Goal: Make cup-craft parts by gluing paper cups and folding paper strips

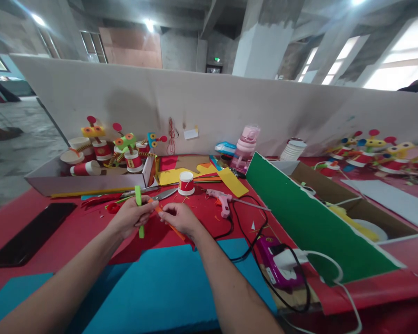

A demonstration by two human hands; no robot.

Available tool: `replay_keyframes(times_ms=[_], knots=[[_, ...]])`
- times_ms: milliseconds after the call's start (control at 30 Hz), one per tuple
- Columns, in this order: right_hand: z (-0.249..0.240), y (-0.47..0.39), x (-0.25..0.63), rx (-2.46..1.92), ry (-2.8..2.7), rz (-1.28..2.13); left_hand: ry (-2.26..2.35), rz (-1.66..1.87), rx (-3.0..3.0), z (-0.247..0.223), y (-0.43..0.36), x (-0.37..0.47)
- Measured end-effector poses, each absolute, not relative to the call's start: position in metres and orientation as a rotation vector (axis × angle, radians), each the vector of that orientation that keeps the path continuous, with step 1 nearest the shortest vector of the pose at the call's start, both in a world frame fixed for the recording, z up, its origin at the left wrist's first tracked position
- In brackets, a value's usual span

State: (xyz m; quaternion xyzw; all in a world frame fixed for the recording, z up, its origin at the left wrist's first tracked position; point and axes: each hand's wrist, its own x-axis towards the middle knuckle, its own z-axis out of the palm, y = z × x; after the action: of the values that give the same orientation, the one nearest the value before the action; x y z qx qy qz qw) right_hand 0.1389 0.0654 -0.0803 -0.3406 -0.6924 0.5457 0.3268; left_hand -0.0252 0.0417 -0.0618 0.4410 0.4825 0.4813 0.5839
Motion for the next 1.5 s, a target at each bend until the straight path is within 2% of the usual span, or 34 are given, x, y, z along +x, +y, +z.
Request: replay_keyframes(times_ms=[133, 533, 767, 1033, 1333, 1500], knots=[[-0.085, 0.065, 0.135, -0.87, -1.724, 1.568, 1.119, 1.105, 1.017, -0.072, 0.042, -0.021], [-0.091, 0.076, 0.138, -0.975, -1.446, 1.358, 0.928, 0.95, 0.836, -0.073, 0.046, -0.029], [-0.092, 0.076, 0.137, -0.958, -1.49, 1.394, 1.016, 1.007, 0.896, -0.074, 0.041, -0.018], [-0.08, 0.074, 0.145, -0.989, -1.58, 1.246, 1.007, 0.964, 0.911, -0.074, 0.033, -0.012], [-0.079, 0.067, 0.137, -1.001, -1.354, 1.596, 1.03, 0.934, 0.982, -0.078, 0.032, -0.009], [-0.081, 0.081, 0.153, -1.082, -1.317, 1.286, 0.995, 0.783, 1.082, -0.069, 0.027, -0.017]])
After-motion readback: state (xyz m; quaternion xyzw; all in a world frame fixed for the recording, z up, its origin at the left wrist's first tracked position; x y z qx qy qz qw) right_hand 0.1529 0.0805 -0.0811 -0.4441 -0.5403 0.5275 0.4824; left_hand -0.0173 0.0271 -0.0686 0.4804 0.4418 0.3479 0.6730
